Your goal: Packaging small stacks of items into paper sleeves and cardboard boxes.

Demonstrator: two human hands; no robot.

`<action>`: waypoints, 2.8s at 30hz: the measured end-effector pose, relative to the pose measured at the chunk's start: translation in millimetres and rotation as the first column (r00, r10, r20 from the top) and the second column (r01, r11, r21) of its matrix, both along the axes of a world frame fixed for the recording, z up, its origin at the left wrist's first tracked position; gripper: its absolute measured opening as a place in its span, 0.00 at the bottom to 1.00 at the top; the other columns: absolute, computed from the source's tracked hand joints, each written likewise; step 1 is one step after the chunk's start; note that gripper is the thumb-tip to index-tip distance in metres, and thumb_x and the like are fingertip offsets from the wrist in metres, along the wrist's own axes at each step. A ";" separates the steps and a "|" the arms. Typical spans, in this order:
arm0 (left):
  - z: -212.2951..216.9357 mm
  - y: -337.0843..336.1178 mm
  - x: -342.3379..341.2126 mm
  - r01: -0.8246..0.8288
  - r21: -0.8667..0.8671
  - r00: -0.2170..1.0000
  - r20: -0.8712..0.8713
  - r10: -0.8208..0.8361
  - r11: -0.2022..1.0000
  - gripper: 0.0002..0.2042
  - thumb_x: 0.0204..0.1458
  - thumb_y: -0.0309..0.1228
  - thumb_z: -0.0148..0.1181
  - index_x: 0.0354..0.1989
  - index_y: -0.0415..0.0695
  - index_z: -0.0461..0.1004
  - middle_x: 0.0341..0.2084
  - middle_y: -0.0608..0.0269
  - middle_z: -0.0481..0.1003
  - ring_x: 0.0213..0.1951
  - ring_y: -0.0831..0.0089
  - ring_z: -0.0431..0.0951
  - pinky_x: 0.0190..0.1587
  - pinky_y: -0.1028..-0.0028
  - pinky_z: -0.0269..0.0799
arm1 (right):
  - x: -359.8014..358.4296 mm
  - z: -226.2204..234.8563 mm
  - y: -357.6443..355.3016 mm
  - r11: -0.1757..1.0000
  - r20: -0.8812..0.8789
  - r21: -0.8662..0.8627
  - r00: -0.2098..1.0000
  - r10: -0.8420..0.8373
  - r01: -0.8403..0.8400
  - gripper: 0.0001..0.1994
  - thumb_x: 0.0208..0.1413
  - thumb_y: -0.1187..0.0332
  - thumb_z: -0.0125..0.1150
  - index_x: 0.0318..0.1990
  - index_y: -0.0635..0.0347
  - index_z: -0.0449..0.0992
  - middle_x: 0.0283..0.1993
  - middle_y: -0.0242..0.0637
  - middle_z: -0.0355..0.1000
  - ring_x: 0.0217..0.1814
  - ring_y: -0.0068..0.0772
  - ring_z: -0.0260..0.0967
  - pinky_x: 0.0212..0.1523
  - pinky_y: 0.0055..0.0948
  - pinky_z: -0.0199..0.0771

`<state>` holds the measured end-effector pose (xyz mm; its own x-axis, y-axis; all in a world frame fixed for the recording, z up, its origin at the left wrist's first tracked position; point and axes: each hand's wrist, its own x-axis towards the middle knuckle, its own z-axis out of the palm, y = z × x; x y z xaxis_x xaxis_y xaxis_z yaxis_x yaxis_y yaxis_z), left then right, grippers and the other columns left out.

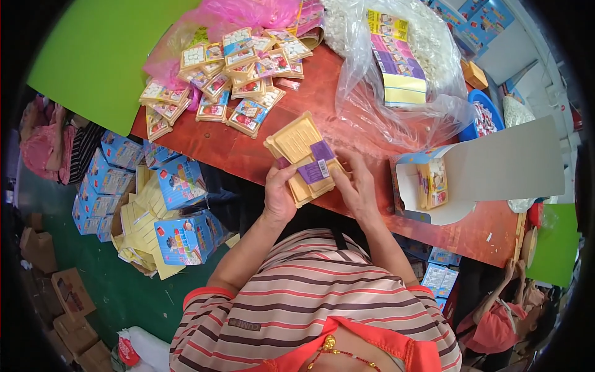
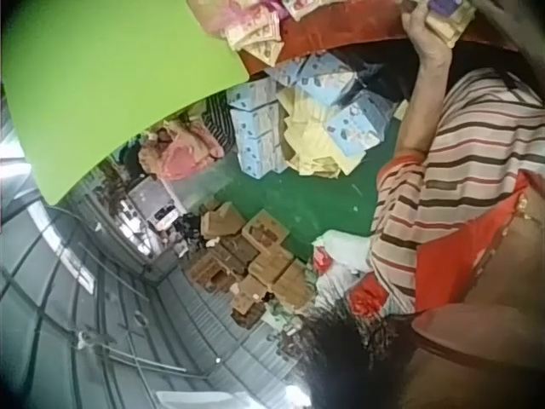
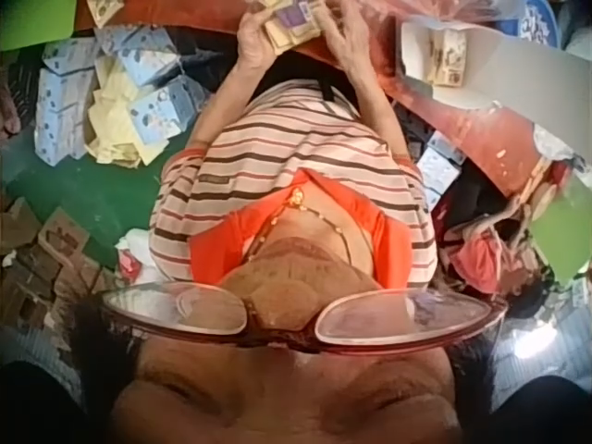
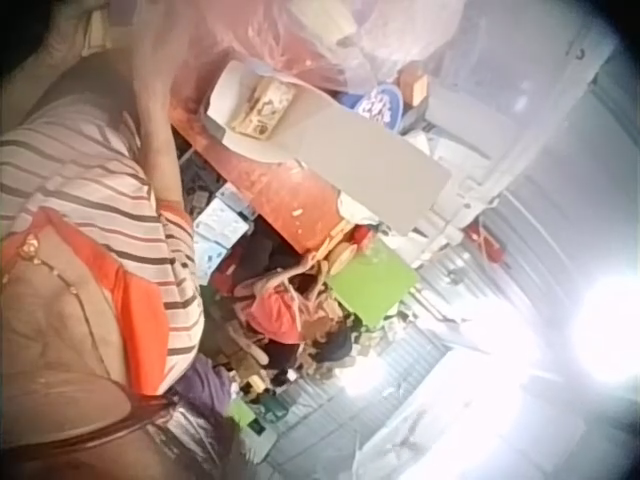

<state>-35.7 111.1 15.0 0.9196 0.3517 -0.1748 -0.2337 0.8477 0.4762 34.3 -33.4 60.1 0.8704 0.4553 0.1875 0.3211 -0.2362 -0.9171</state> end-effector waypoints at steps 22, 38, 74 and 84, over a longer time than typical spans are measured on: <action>5.3 -7.2 -6.2 -0.094 0.124 0.995 -0.011 0.096 0.988 0.24 0.50 0.27 0.57 0.57 0.42 0.62 0.47 0.62 0.72 0.49 0.73 0.74 0.54 0.71 0.68 | 5.9 -28.8 23.1 0.949 -0.461 0.257 0.839 0.289 -0.185 0.17 0.54 0.69 0.61 0.48 0.66 0.68 0.43 0.40 0.72 0.44 0.29 0.70 0.46 0.29 0.71; -5.2 77.2 -53.0 -0.193 -0.077 0.981 0.008 0.194 0.978 0.30 0.49 0.34 0.54 0.61 0.37 0.59 0.51 0.45 0.71 0.53 0.46 0.72 0.54 0.50 0.70 | 54.2 -1.9 143.6 0.812 0.461 -0.505 0.703 0.541 -0.294 0.20 0.53 0.67 0.57 0.54 0.56 0.66 0.52 0.42 0.66 0.58 0.40 0.63 0.55 0.39 0.63; 7.7 13.6 -7.6 -0.089 0.086 0.991 -0.095 0.097 0.992 0.24 0.53 0.23 0.50 0.61 0.39 0.58 0.53 0.58 0.69 0.54 0.68 0.71 0.58 0.68 0.66 | 64.1 -1.4 53.5 0.897 -0.703 0.429 0.583 0.408 -0.110 0.18 0.50 0.70 0.61 0.49 0.65 0.72 0.43 0.39 0.75 0.42 0.32 0.75 0.43 0.30 0.78; 6.0 -1.2 -8.5 0.013 0.066 0.996 -0.090 -0.007 0.998 0.27 0.56 0.34 0.50 0.65 0.45 0.54 0.58 0.57 0.65 0.60 0.62 0.65 0.64 0.62 0.58 | 41.3 -15.9 53.2 0.857 -0.479 0.361 0.715 0.509 -0.368 0.42 0.51 0.72 0.57 0.72 0.57 0.39 0.59 0.43 0.59 0.57 0.32 0.61 0.56 0.26 0.63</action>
<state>-44.2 110.0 21.0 0.9047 0.3566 -0.2333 -0.1795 0.8154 0.5503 75.6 19.8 44.2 0.5666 0.8176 -0.1025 -0.2279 0.0360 -0.9730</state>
